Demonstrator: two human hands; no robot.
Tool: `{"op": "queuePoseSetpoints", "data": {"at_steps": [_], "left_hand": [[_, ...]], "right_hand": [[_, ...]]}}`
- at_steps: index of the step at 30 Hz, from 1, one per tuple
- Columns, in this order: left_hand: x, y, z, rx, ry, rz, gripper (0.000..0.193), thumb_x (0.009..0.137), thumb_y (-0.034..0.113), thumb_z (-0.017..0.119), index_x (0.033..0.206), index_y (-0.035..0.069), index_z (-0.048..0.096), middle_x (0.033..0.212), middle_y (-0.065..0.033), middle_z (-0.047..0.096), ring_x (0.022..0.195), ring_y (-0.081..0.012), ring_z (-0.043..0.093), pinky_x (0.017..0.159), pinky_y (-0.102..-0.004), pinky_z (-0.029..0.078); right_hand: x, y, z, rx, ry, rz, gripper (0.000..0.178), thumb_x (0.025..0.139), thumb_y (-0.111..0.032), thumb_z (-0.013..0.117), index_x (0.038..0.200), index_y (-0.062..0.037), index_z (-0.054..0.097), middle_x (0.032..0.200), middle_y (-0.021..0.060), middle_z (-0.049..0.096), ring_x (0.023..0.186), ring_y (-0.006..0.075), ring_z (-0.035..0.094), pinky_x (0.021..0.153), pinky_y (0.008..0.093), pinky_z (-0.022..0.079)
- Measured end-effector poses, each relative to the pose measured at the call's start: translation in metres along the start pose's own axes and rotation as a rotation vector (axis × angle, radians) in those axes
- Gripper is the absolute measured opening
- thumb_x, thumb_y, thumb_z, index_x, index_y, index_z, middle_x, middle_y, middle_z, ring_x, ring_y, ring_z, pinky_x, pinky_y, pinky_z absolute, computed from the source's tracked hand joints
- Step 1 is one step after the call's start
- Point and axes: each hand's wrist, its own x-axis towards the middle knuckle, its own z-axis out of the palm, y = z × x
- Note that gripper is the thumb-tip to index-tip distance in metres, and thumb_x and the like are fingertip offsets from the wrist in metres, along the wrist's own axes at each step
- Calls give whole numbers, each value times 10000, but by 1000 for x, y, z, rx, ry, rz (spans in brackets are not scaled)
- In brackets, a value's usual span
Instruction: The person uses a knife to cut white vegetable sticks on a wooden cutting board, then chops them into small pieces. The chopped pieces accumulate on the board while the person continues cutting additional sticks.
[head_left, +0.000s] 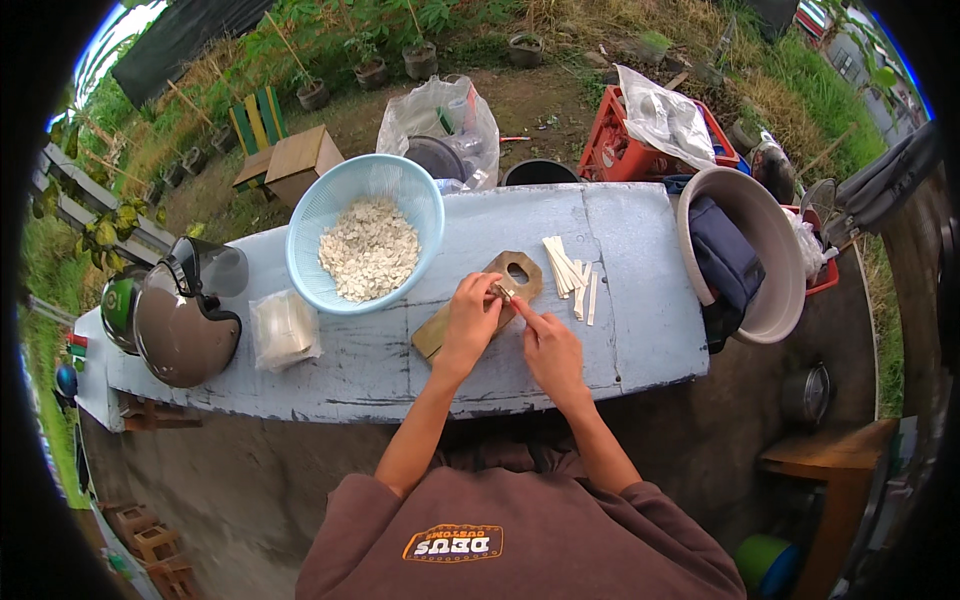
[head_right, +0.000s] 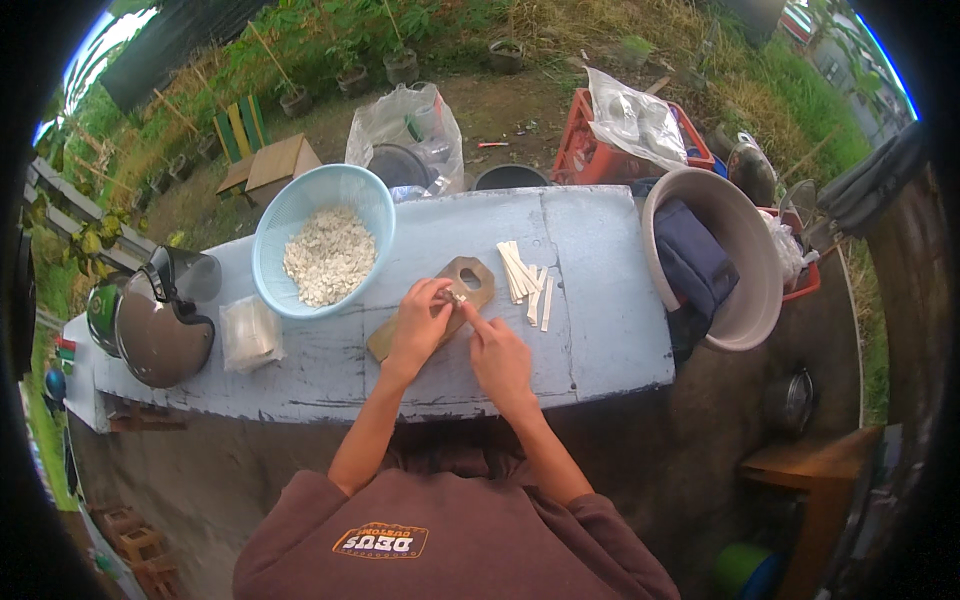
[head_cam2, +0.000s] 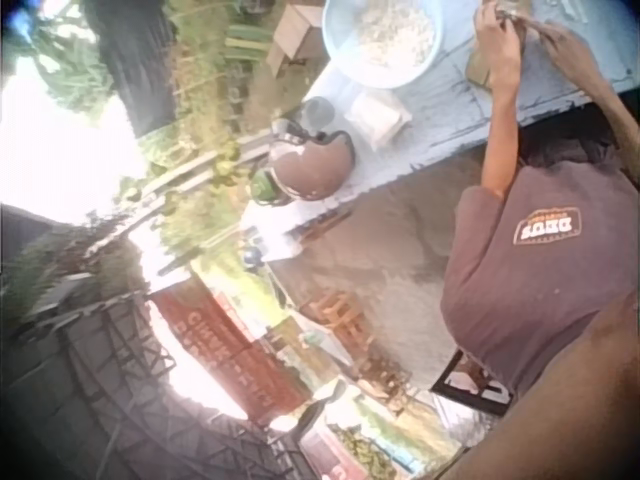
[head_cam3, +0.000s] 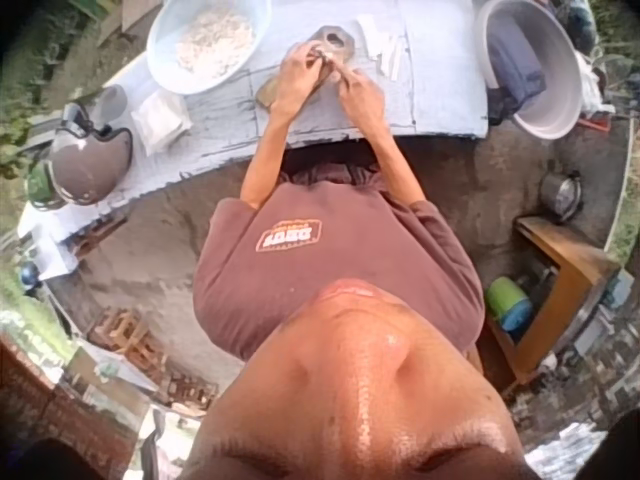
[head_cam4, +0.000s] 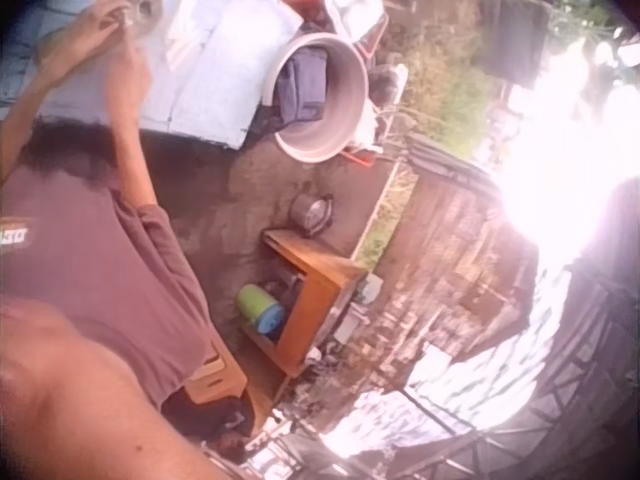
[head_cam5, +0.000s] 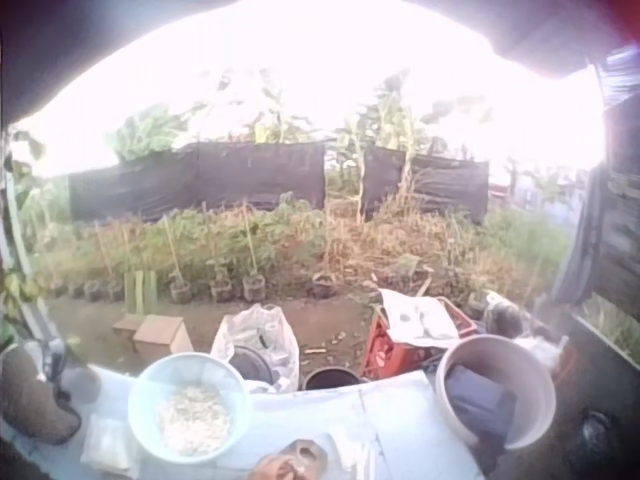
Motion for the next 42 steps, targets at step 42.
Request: {"op": "queuePoseSetpoints", "data": {"at_steps": [42], "left_hand": [[64, 32, 66, 231, 182, -72, 157, 825, 224, 834, 855, 77, 790, 733, -75, 605, 740, -206, 568, 810, -378, 462]], "right_hand": [[-5, 98, -64, -39, 165, 37, 529, 941, -90, 622, 1441, -262, 613, 868, 87, 626, 754, 309, 648, 647, 454, 530]]}}
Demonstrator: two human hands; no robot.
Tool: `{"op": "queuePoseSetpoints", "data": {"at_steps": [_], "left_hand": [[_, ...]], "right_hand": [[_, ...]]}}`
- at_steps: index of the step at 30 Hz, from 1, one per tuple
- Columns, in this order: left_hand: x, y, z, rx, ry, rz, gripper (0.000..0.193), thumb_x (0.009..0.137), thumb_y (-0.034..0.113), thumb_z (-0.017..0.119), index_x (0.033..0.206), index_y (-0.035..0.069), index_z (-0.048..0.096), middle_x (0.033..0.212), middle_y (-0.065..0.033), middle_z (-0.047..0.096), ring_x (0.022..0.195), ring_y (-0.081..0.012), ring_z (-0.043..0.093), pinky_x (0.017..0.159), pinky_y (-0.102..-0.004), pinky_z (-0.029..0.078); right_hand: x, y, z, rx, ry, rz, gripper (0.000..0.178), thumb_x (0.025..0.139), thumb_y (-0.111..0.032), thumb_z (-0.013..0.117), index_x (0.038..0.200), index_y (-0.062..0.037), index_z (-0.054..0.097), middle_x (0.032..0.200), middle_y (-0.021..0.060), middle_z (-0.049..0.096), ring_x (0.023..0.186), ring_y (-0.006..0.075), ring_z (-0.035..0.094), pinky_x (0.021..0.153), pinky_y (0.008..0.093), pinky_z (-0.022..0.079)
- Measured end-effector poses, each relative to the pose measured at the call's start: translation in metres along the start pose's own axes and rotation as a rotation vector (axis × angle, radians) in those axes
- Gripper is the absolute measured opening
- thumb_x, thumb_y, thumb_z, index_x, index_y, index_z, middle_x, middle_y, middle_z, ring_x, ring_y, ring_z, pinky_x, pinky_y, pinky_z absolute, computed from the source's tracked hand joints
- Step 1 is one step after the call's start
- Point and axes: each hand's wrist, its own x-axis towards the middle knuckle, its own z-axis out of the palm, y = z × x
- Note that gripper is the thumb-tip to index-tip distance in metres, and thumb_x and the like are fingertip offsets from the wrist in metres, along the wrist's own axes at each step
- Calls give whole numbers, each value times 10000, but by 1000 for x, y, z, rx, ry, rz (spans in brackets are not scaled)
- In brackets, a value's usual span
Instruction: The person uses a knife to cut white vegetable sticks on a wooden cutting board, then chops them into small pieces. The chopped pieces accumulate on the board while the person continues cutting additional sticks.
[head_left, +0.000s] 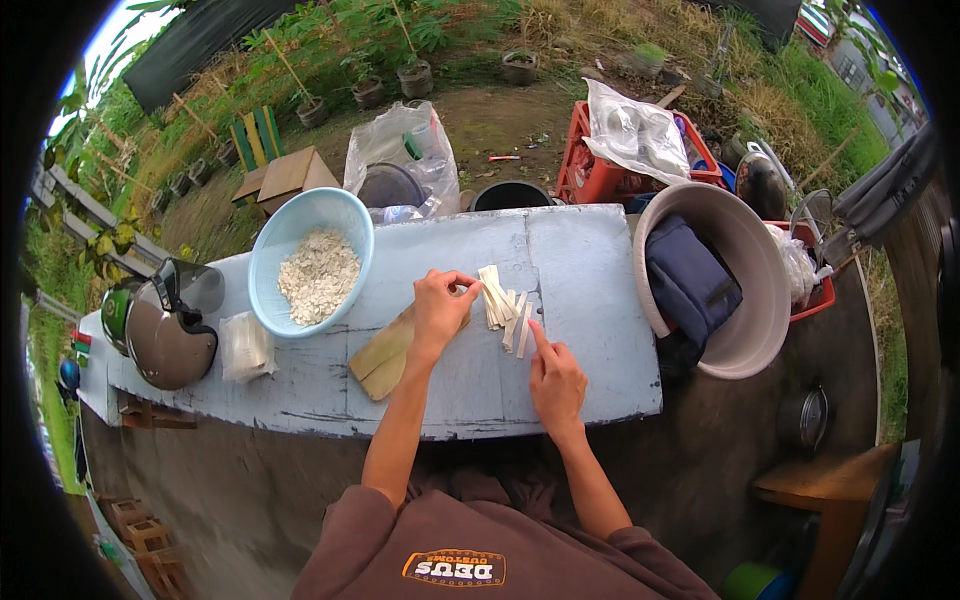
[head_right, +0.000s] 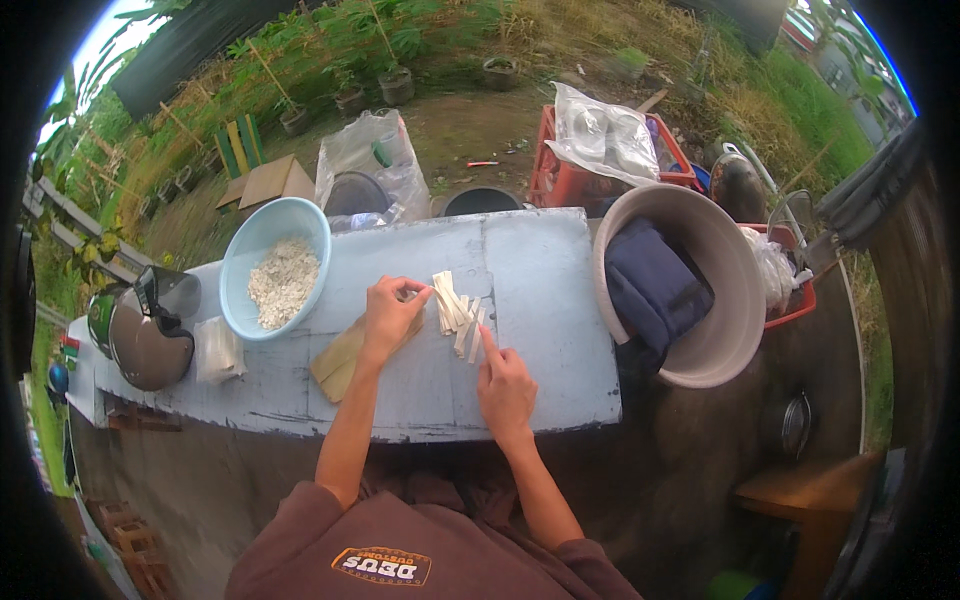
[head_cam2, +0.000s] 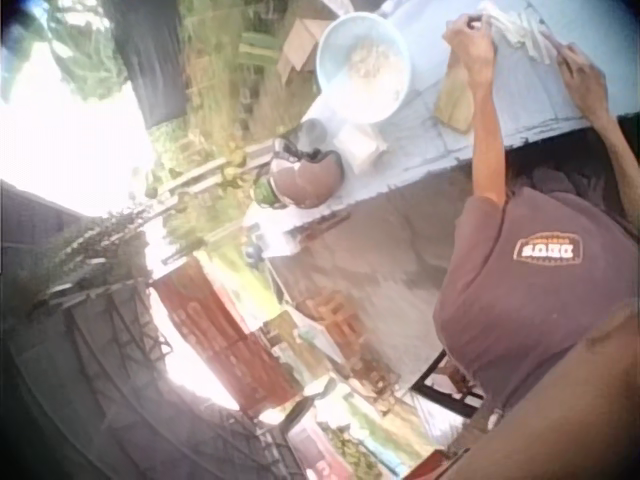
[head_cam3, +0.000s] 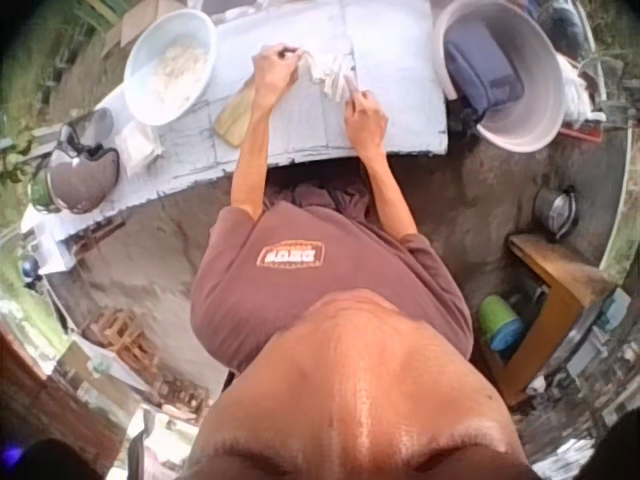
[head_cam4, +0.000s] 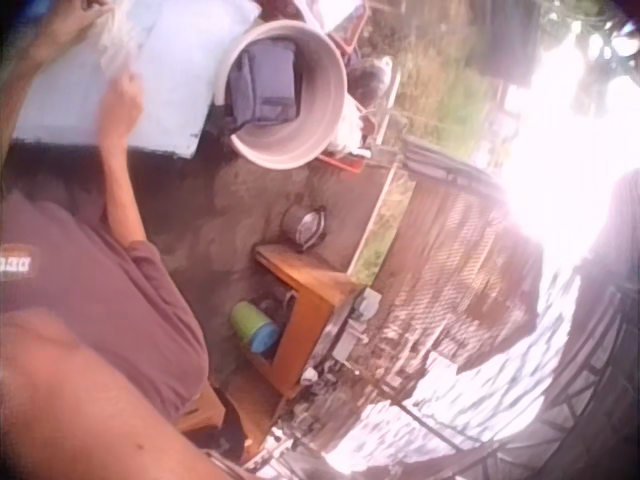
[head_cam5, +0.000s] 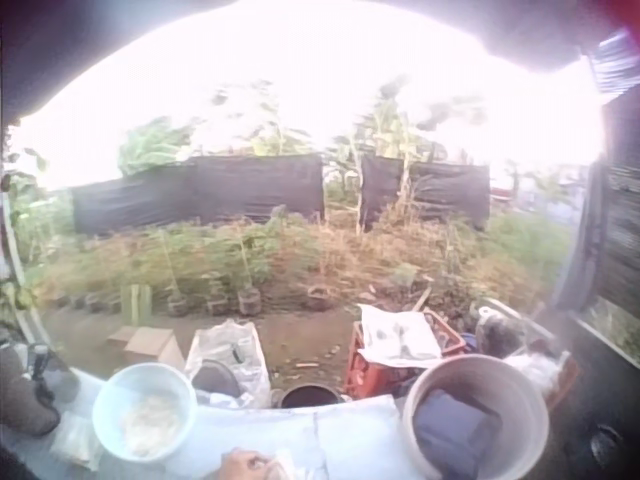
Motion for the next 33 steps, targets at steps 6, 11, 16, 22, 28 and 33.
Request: {"op": "queuePoseSetpoints", "data": {"at_steps": [6, 11, 16, 22, 28, 33], "left_hand": [[-29, 4, -35, -174, 31, -7, 126, 840, 143, 796, 857, 32, 738, 778, -49, 644, 712, -131, 550, 666, -294, 468], [-66, -15, -68, -258, 178, -88, 139, 868, 127, 764, 848, 15, 684, 784, -22, 664, 711, -102, 514, 660, -275, 451], [-104, -54, -92, -305, 382, -168, 136, 878, 117, 739, 845, 19, 652, 771, -33, 684, 681, -101, 496, 634, -272, 442], [-129, -69, -103, 274, 394, -154, 187, 824, 197, 791, 925, 79, 687, 968, -21, 679, 971, -203, 581, 937, -412, 430], [-117, -61, -97, 380, 126, 169, 197, 852, 238, 800, 997, 122, 735, 1016, 5, 668, 1044, -228, 578, 985, -432, 378], [-100, -67, -91, 313, 45, 145, 129, 877, 207, 772, 966, 116, 755, 962, -4, 682, 1010, -221, 592, 940, -409, 390]], "right_hand": [[-2, -3, 2, 9, 29, -23, 523, 949, -60, 605, 1433, -255, 630, 838, 96, 616, 710, 298, 631, 657, 421, 517], [-3, -1, 6, 87, -14, 8, 510, 972, -101, 599, 1447, -286, 613, 870, 88, 605, 747, 303, 633, 678, 439, 520], [-6, -36, 10, 253, -87, -100, 513, 995, -73, 569, 1472, -261, 592, 877, 97, 589, 762, 278, 615, 728, 416, 514], [-13, -73, 28, 409, -292, -217, 531, 1029, -27, 525, 1528, -209, 528, 926, 158, 561, 816, 292, 590, 792, 399, 498], [-16, -90, 39, 430, -440, -176, 487, 1051, -81, 493, 1532, -159, 508, 969, 218, 559, 852, 388, 611, 812, 470, 502], [-20, -93, 53, 375, -431, -152, 431, 1056, -144, 507, 1484, -157, 560, 952, 225, 571, 858, 408, 617, 796, 478, 499]]}}
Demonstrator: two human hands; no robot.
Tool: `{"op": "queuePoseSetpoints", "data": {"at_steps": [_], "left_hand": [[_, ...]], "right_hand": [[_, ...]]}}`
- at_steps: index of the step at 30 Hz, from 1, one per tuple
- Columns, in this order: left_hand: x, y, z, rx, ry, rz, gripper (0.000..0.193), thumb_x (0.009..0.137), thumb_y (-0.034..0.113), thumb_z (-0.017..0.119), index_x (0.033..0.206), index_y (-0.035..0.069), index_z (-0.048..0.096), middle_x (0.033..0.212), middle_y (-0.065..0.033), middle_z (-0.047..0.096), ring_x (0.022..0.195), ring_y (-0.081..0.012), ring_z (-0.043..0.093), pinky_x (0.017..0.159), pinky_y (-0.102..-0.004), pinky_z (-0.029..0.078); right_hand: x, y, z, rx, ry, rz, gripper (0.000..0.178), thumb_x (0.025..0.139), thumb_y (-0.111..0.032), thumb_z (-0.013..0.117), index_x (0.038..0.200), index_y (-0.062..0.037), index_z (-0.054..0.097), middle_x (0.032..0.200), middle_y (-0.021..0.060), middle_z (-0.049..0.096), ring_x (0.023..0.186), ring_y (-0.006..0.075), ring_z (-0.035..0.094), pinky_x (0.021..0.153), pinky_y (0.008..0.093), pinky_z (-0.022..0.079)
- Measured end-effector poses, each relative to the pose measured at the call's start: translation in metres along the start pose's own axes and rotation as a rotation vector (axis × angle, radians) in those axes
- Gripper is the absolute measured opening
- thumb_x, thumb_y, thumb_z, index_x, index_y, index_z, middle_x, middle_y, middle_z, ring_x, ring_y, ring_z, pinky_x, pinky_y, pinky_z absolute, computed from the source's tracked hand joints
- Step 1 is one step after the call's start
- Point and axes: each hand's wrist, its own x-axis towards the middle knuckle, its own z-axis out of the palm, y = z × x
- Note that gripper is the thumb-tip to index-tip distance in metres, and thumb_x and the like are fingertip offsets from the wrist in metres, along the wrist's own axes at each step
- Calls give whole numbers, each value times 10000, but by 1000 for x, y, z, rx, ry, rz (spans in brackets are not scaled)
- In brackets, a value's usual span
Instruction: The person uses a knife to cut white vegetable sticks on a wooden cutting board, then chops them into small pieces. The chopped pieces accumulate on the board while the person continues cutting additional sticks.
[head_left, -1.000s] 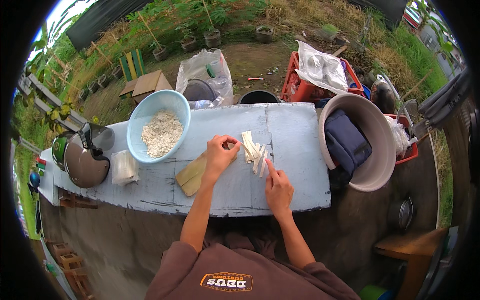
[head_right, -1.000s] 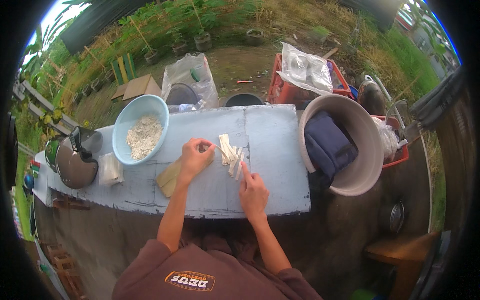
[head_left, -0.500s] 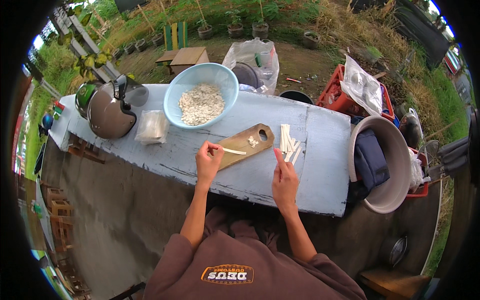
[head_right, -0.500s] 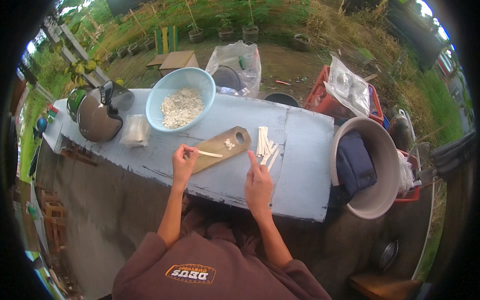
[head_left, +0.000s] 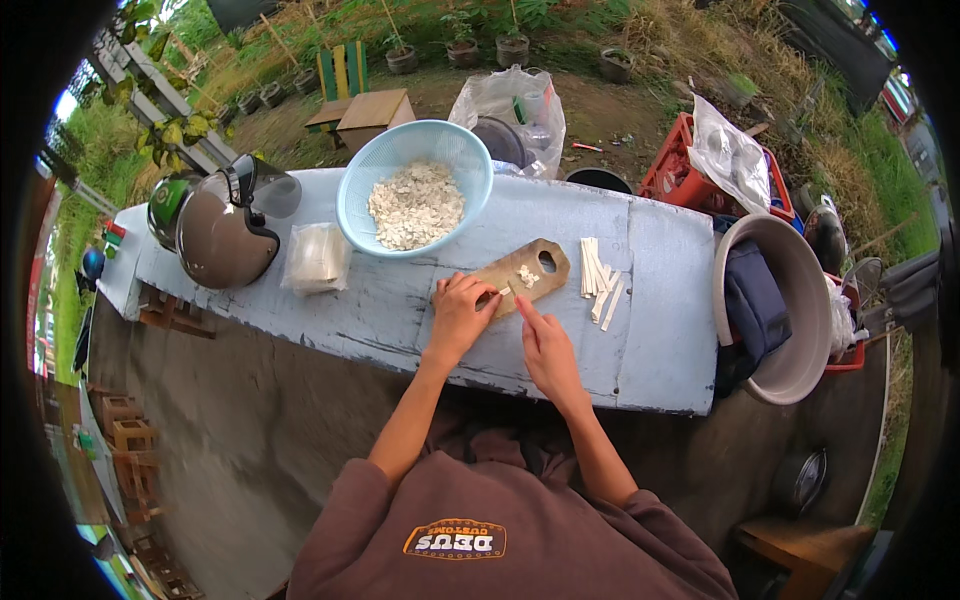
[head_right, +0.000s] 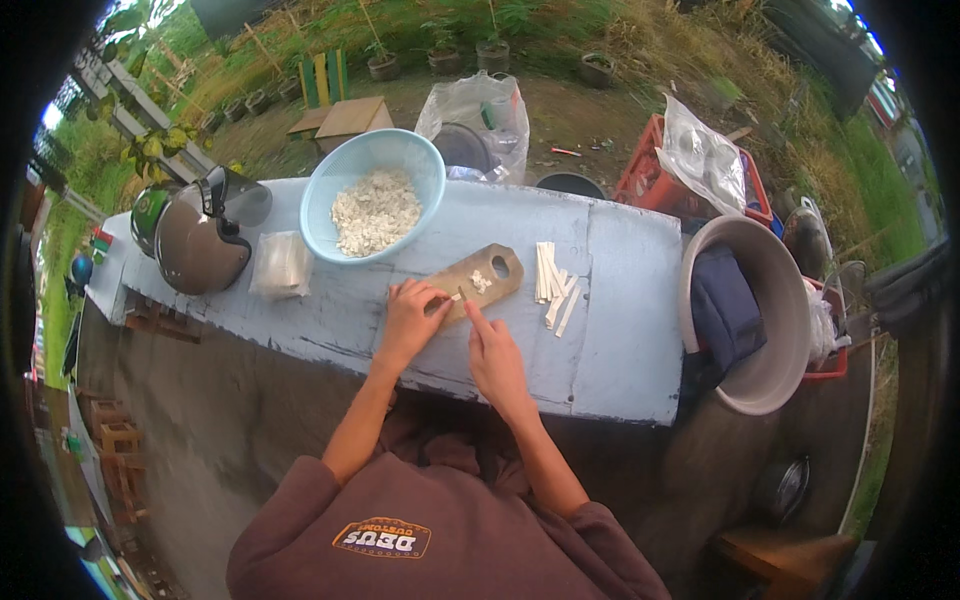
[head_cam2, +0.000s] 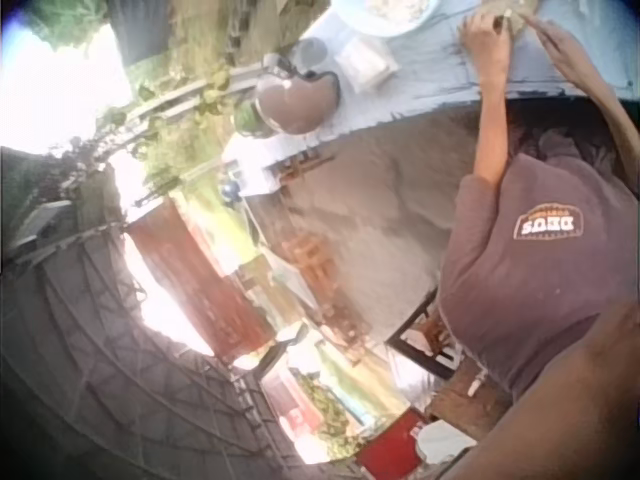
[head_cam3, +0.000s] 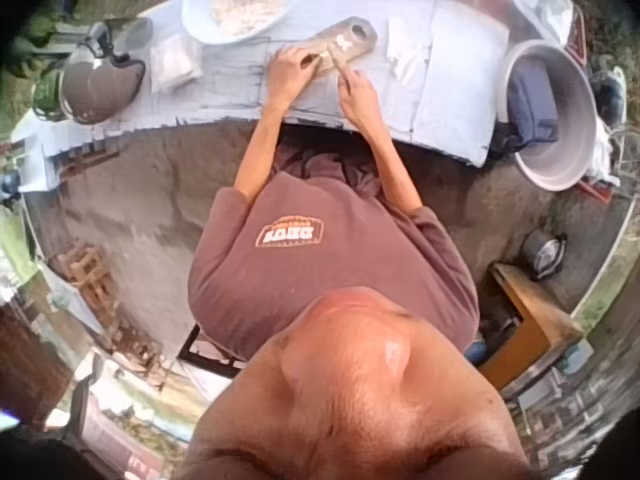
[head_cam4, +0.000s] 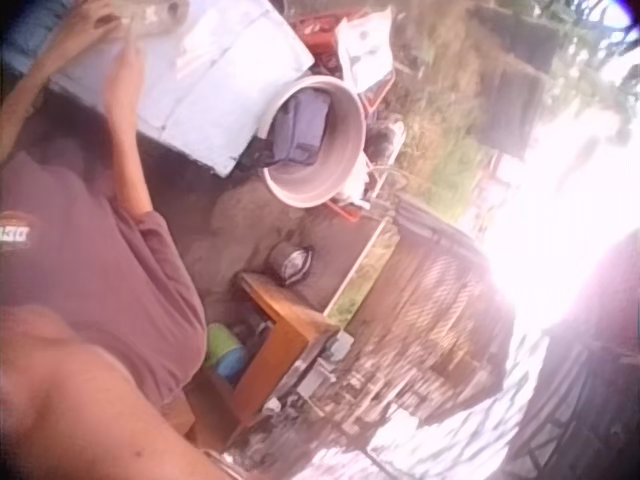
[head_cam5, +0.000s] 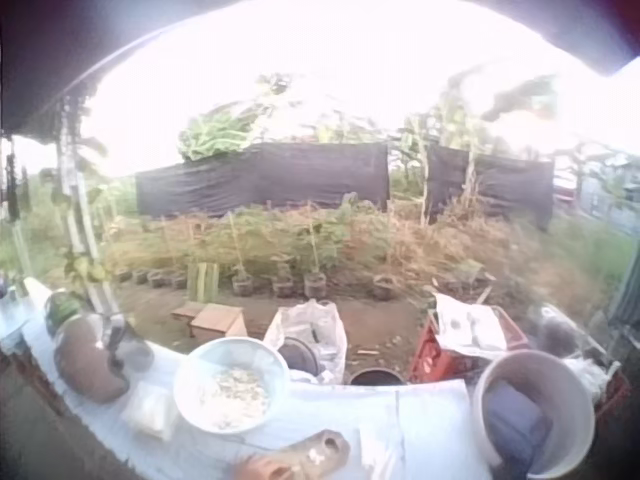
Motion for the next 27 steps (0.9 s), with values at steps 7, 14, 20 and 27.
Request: {"op": "queuePoseSetpoints", "data": {"at_steps": [7, 14, 20, 27], "left_hand": [[7, -17, 7, -95, 6, 140, 121, 879, 176, 759, 987, 120, 762, 942, 3, 670, 989, -217, 595, 890, -390, 402], [5, -19, 0, -15, -35, 232, 156, 863, 109, 714, 1006, 150, 760, 986, 3, 622, 993, -220, 583, 923, -408, 409], [6, -9, -8, 92, -95, 237, 192, 868, 94, 692, 1041, 152, 751, 1002, -21, 600, 1031, -230, 558, 933, -421, 412], [3, -12, -9, 76, -102, 246, 201, 868, 65, 678, 1045, 130, 747, 1000, -42, 594, 1017, -245, 584, 877, -413, 493]], "right_hand": [[-1, -3, 14, -2, 63, 72, 407, 1050, -137, 531, 1448, -170, 610, 825, 170, 546, 769, 322, 567, 764, 414, 472], [3, -14, 13, -55, 47, 158, 410, 1034, -190, 525, 1430, -211, 626, 869, 203, 597, 859, 380, 626, 802, 473, 493], [7, -11, 10, -61, 39, 138, 427, 1015, -165, 523, 1425, -201, 633, 850, 201, 597, 855, 382, 622, 808, 478, 489], [-11, -22, -3, -143, 20, 186, 415, 1008, -164, 538, 1407, -195, 648, 827, 188, 583, 823, 362, 611, 781, 457, 486]]}}
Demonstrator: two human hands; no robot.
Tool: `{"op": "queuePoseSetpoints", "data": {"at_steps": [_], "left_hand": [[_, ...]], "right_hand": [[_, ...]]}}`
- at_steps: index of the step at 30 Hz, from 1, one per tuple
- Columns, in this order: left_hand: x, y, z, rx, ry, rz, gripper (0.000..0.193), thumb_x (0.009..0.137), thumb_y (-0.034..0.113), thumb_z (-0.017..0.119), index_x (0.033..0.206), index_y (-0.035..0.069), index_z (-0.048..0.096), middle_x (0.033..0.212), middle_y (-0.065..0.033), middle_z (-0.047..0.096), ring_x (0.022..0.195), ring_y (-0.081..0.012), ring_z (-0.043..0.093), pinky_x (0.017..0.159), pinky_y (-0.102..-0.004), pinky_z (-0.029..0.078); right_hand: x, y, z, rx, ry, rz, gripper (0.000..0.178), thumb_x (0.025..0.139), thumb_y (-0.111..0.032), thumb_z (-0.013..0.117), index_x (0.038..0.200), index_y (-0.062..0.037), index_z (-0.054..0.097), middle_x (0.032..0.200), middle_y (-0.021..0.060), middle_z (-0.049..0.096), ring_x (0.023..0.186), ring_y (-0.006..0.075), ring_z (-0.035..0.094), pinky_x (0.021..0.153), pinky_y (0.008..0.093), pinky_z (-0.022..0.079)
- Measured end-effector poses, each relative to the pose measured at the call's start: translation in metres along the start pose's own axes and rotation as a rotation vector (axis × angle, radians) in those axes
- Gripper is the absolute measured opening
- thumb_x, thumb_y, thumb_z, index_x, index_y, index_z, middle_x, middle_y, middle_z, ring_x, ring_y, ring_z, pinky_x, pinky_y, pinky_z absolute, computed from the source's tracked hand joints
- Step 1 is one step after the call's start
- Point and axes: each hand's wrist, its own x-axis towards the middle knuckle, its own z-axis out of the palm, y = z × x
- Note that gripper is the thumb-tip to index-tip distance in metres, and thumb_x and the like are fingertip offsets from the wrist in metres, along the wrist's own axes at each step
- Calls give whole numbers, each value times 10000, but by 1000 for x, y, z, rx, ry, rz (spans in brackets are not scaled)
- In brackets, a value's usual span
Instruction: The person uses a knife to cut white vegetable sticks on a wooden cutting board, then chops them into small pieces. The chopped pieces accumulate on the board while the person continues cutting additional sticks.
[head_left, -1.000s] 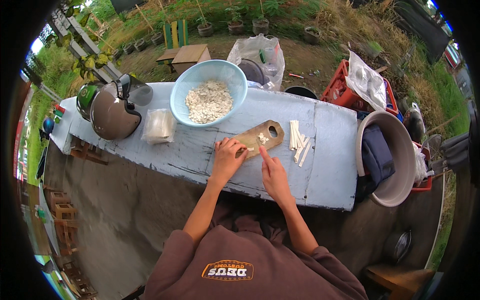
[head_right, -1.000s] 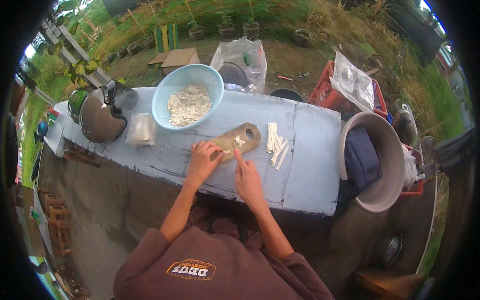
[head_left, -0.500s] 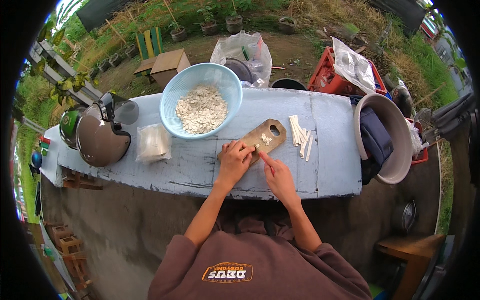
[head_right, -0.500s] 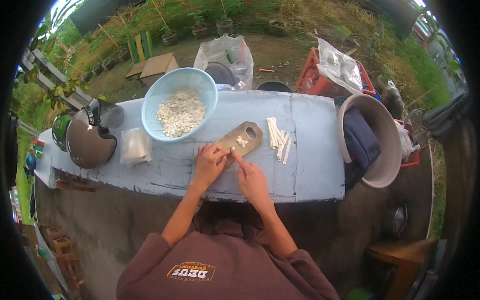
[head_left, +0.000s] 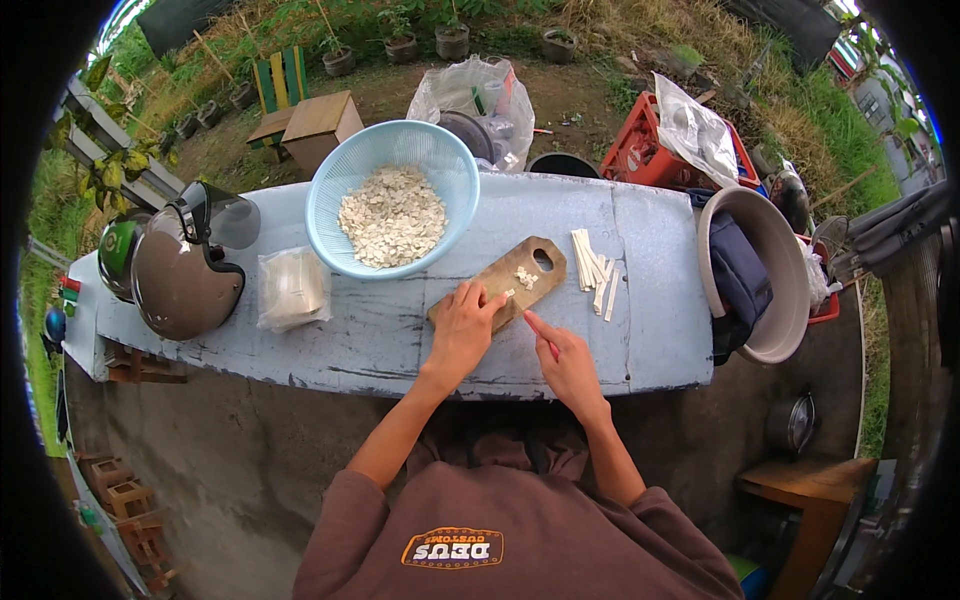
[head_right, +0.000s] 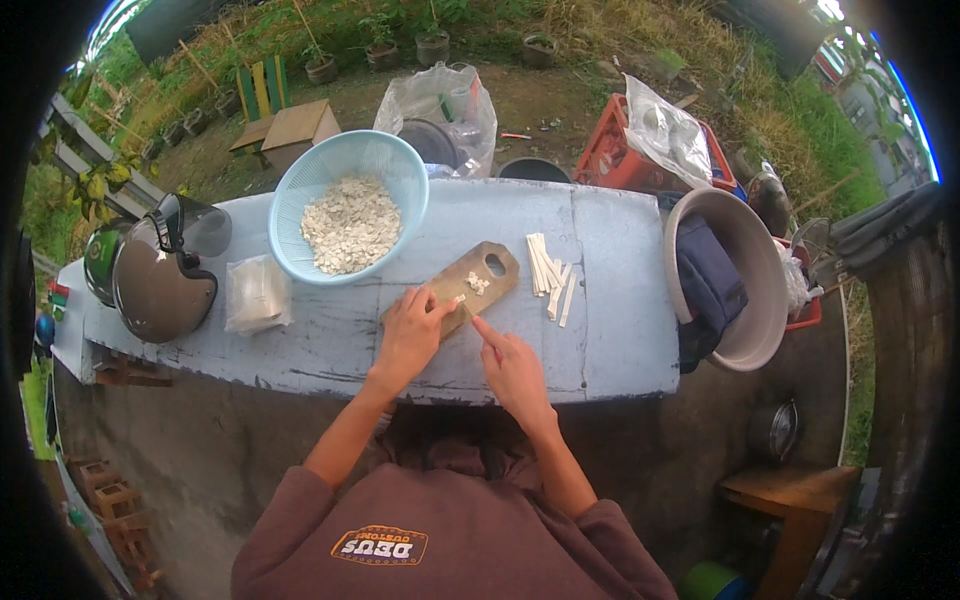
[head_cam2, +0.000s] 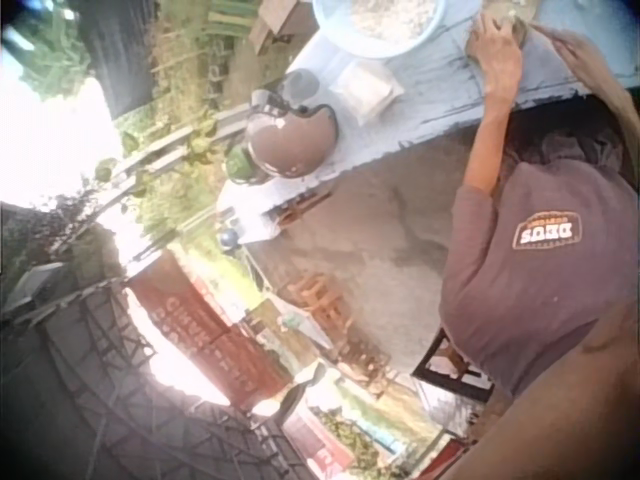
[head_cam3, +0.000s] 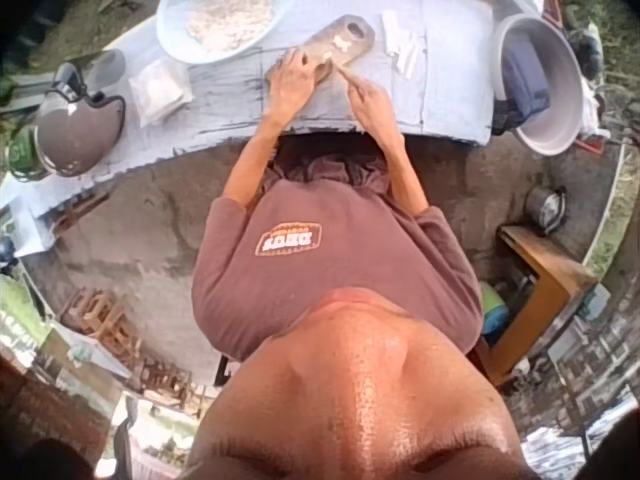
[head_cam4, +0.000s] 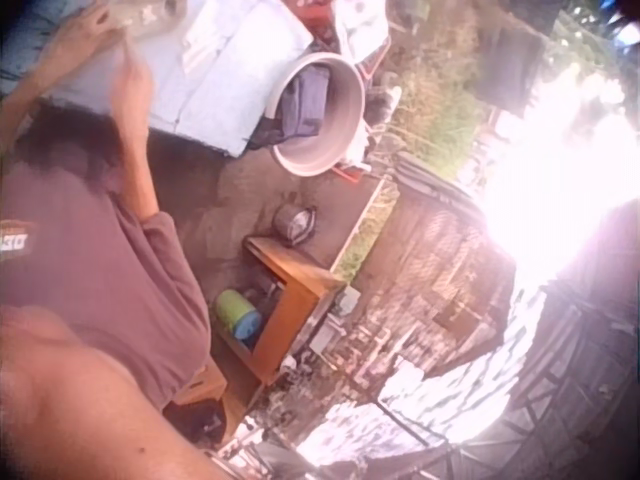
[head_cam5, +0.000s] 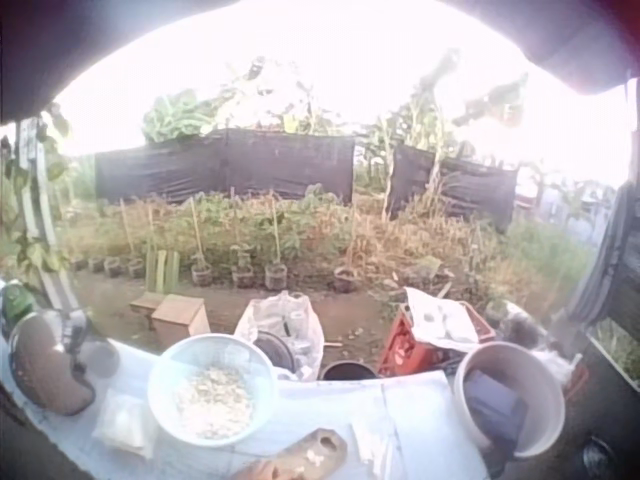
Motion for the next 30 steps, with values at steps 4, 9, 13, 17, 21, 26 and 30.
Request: {"op": "queuePoseSetpoints", "data": {"at_steps": [4, 9, 13, 17, 21, 26, 30], "left_hand": [[0, -1, -5, -31, -93, -18, 276, 894, 71, 623, 1132, 129, 750, 1029, -53, 585, 1087, -235, 567, 927, -398, 481], [2, 0, -6, -5, -104, -25, 274, 891, 70, 620, 1127, 125, 747, 1037, -56, 581, 1082, -240, 570, 936, -390, 481], [1, 3, -7, -18, -88, -30, 288, 887, 61, 622, 1140, 123, 744, 1034, -55, 574, 1073, -241, 569, 942, -389, 479], [-1, 0, -12, -51, -67, -3, 269, 887, 27, 626, 1115, 106, 745, 1044, -63, 598, 1017, -272, 599, 867, -419, 527], [0, -2, -12, -54, -120, -17, 299, 867, 17, 623, 1130, 99, 739, 1044, -65, 580, 1066, -261, 574, 918, -410, 499], [-1, 5, -16, -6, -139, -20, 315, 860, -4, 611, 1135, 88, 735, 1062, -82, 573, 1107, -272, 555, 949, -402, 489], [-7, 2, -11, -60, -76, -14, 352, 822, -43, 616, 1131, 82, 730, 1082, -89, 579, 1109, -291, 572, 928, -414, 508]], "right_hand": [[10, -4, 8, 52, 15, -23, 413, 1011, -170, 540, 1408, -197, 649, 840, 192, 596, 834, 359, 619, 785, 458, 486], [20, 0, 19, 73, 17, -59, 413, 1009, -158, 538, 1406, -183, 649, 849, 205, 608, 843, 373, 624, 794, 464, 486], [10, 10, 13, 138, 10, -72, 409, 1007, -142, 538, 1401, -159, 649, 838, 215, 600, 828, 385, 615, 788, 470, 481], [0, 4, 6, 129, -2, -27, 413, 1004, -134, 538, 1402, -150, 647, 819, 222, 583, 807, 396, 603, 778, 478, 476], [10, -13, 2, 78, -34, -5, 404, 1018, -93, 547, 1411, -113, 637, 891, 226, 666, 780, 316, 617, 801, 382, 504], [20, 5, 23, 210, 19, -88, 406, 1005, -111, 536, 1396, -117, 645, 884, 251, 654, 818, 378, 624, 798, 439, 496], [7, 7, 11, 282, 7, -66, 416, 993, -116, 530, 1392, -121, 647, 889, 268, 647, 839, 416, 629, 802, 466, 495]]}}
